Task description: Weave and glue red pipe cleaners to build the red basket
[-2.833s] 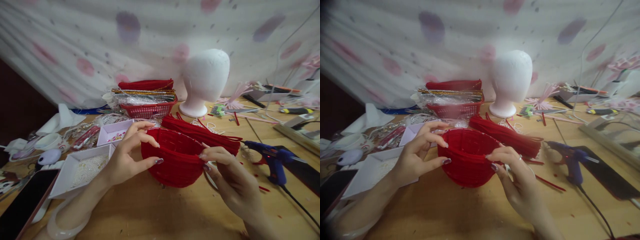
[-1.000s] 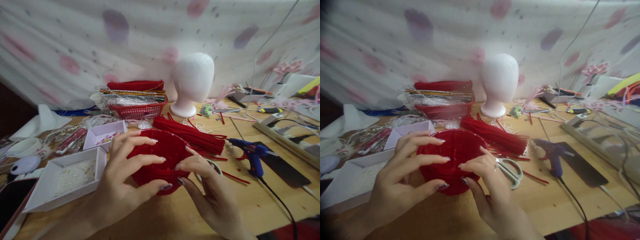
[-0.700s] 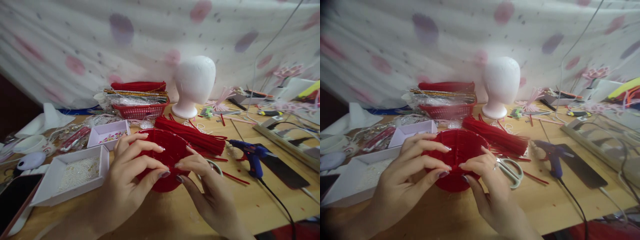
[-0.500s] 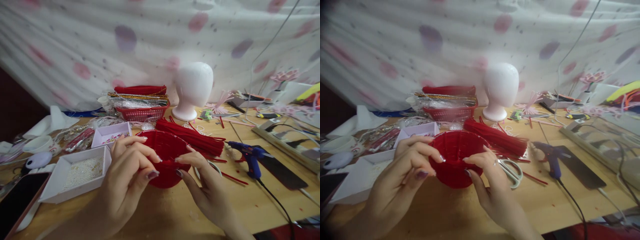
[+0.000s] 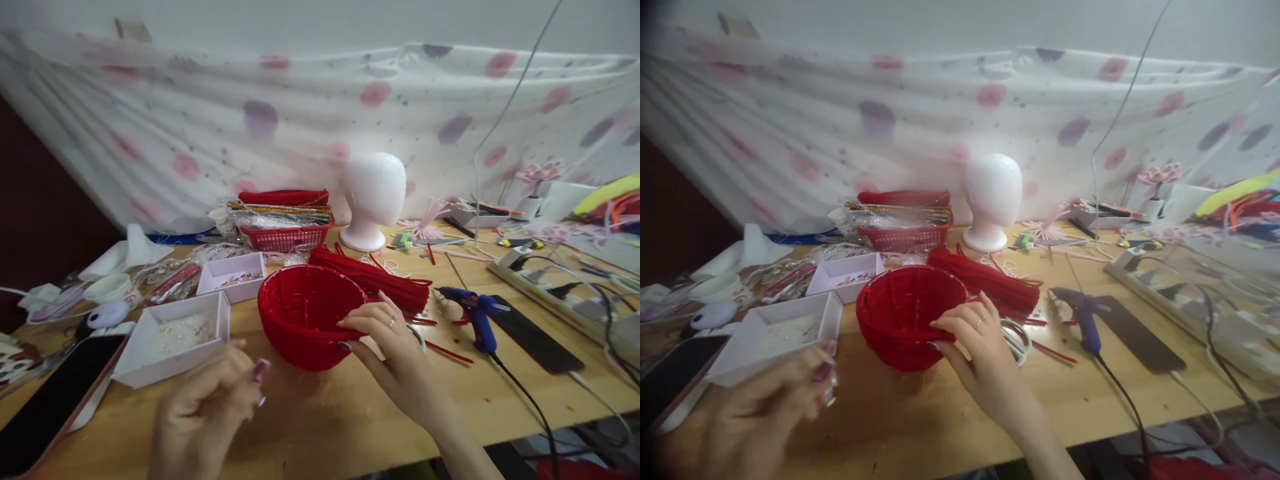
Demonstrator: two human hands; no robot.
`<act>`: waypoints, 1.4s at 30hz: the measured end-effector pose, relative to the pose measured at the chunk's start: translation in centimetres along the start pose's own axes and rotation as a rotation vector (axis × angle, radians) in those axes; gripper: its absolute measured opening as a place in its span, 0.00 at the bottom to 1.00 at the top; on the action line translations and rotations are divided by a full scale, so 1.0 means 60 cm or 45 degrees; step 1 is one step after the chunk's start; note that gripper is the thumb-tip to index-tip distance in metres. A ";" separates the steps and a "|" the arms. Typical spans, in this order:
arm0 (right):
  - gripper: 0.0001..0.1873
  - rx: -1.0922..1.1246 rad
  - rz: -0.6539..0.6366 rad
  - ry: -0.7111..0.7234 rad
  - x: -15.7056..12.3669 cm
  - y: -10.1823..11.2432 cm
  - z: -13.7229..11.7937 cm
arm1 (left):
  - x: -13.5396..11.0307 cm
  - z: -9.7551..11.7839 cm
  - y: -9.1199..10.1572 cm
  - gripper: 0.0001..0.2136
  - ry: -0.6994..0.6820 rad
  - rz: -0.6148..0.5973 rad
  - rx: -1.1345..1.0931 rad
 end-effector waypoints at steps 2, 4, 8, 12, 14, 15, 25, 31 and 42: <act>0.07 -0.062 0.059 0.035 -0.010 0.002 -0.017 | -0.047 -0.035 -0.031 0.10 0.295 0.231 -0.110; 0.08 -0.092 0.120 0.059 -0.021 0.002 -0.036 | -0.086 -0.062 -0.076 0.21 0.536 0.406 -0.390; 0.11 -0.089 0.169 0.084 -0.039 0.000 -0.077 | -0.096 -0.048 -0.129 0.32 0.472 0.444 -0.545; 0.08 -0.005 0.147 0.104 -0.056 0.000 -0.116 | -0.084 -0.030 -0.123 0.25 0.393 0.426 -0.675; 0.10 0.023 0.063 0.124 -0.068 -0.009 -0.127 | -0.078 -0.025 -0.125 0.24 0.368 0.339 -0.775; 0.11 0.022 0.043 0.131 -0.075 -0.014 -0.129 | -0.076 -0.024 -0.127 0.24 0.365 0.311 -0.810; 0.08 -0.051 0.003 0.299 -0.099 -0.032 -0.130 | -0.078 -0.045 -0.126 0.23 0.459 0.340 -0.688; 0.08 0.021 0.766 -0.404 -0.174 0.045 -0.035 | -0.080 -0.035 -0.119 0.17 0.519 0.503 -0.681; 0.16 -0.099 0.260 -0.241 -0.115 -0.039 -0.060 | -0.083 -0.015 -0.076 0.06 0.169 0.244 0.343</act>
Point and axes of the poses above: each hand's wrist, its own x-axis towards the middle knuckle, its own y-axis out of the back of the hand, z = x × y, the point moved 6 cm from there along x, towards the middle knuckle, and after that the axes turned 11 degrees about -z, right-handed, at the moved point
